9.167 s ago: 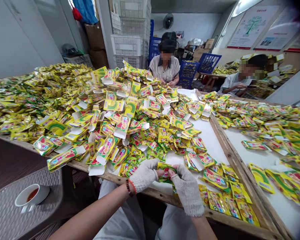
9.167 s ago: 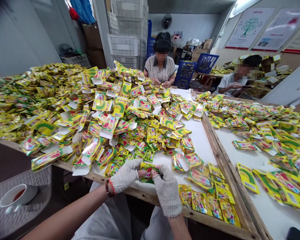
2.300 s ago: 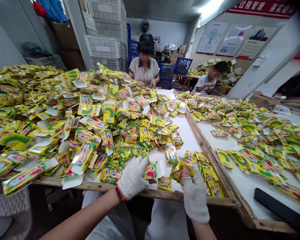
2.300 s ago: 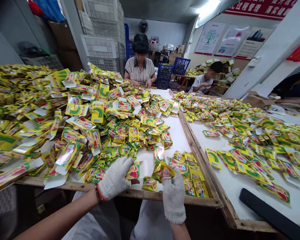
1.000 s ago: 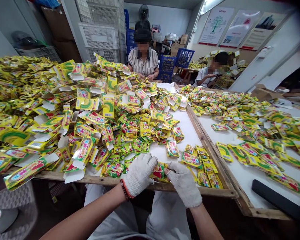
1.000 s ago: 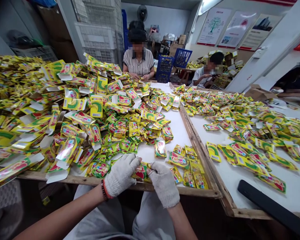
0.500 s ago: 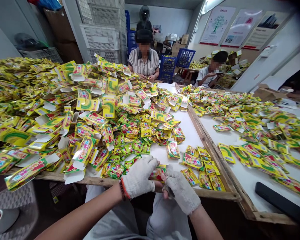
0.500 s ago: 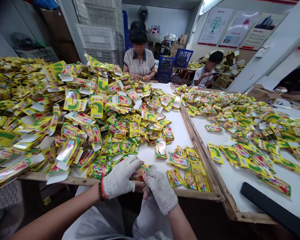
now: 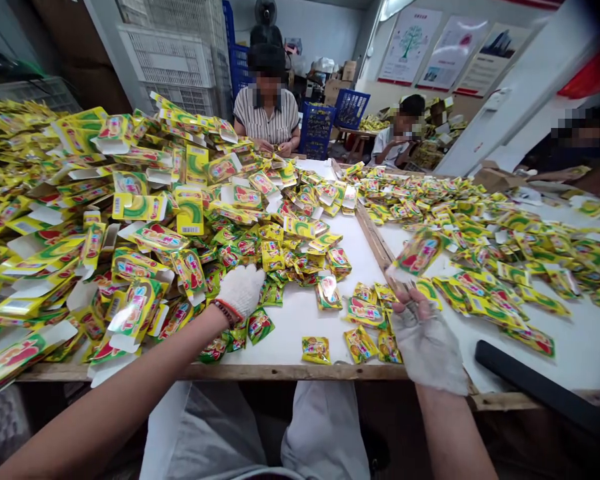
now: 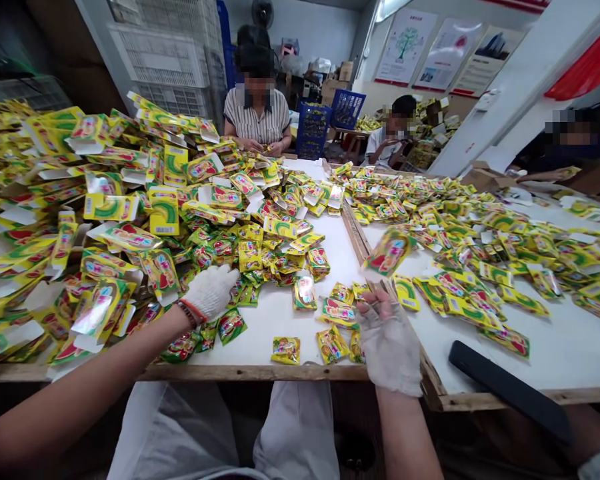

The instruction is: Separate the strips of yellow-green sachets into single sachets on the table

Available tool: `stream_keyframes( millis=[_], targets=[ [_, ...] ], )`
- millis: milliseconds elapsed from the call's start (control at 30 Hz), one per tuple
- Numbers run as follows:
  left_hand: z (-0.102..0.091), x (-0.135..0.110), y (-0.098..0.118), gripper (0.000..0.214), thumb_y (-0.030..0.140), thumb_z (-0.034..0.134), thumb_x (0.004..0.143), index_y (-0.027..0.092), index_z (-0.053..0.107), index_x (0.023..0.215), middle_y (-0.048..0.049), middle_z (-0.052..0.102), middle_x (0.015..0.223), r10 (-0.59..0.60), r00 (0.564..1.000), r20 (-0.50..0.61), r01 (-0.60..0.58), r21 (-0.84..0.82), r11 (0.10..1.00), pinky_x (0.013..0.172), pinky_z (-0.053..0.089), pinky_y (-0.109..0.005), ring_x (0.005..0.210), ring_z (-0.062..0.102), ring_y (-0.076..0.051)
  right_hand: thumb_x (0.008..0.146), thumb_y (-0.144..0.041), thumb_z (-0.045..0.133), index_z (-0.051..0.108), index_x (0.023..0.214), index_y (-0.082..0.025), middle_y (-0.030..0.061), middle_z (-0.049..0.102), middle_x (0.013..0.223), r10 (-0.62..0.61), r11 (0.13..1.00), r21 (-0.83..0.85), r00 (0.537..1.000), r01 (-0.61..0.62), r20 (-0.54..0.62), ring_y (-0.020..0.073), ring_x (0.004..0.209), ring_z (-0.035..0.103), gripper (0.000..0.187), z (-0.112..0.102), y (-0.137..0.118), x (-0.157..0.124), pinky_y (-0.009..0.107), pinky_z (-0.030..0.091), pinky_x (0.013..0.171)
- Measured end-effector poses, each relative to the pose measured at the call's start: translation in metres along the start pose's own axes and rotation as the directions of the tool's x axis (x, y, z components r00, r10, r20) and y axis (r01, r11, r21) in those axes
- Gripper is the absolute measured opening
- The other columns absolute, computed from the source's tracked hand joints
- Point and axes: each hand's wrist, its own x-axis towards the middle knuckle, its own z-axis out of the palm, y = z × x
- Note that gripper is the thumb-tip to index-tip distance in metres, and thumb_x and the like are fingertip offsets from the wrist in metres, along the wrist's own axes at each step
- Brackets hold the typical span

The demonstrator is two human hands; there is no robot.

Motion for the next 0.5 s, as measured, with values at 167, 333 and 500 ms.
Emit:
stream_keyframes(
  millis=[167, 333, 500],
  targets=[
    [0.008, 0.011, -0.005, 0.028, 0.016, 0.052, 0.076, 0.015, 0.057, 0.103, -0.0157, 0.059, 0.098, 0.037, 0.999, 0.011, -0.037, -0.012, 0.999, 0.075, 0.043, -0.041, 0.093, 0.057, -0.031, 0.078, -0.04, 0.06, 0.066, 0.089, -0.02, 0.0037, 0.065, 0.075, 0.149, 0.588, -0.803, 0.964, 0.091, 0.219, 0.017, 0.066, 0.058, 0.024, -0.02, 0.017, -0.003, 0.029, 0.043, 0.06],
    [-0.003, 0.001, -0.01, 0.013, 0.023, 0.053, 0.078, 0.02, 0.06, 0.088, -0.0083, 0.06, 0.092, 0.019, 0.999, -0.033, -0.023, -0.114, 0.993, 0.071, 0.042, -0.033, 0.086, 0.058, -0.024, 0.073, -0.032, 0.061, 0.064, 0.093, -0.019, 0.0102, 0.067, 0.089, 0.259, -0.032, -0.953, 0.923, 0.302, 0.284, 0.025, 0.081, 0.061, 0.024, -0.022, 0.044, -0.007, 0.032, 0.04, 0.066],
    [-0.007, -0.027, -0.005, 0.015, 0.031, 0.05, 0.083, 0.019, 0.051, 0.074, 0.0026, 0.051, 0.067, -0.097, 0.986, -0.139, -0.024, -0.679, 0.734, 0.06, 0.038, -0.023, 0.065, 0.049, -0.012, 0.075, -0.028, 0.055, 0.06, 0.076, -0.021, 0.0069, 0.066, 0.081, 0.236, 0.062, -0.903, 0.873, 0.424, 0.426, 0.0217, 0.078, 0.058, 0.008, -0.004, 0.046, -0.017, 0.029, 0.039, 0.067]
  ],
)
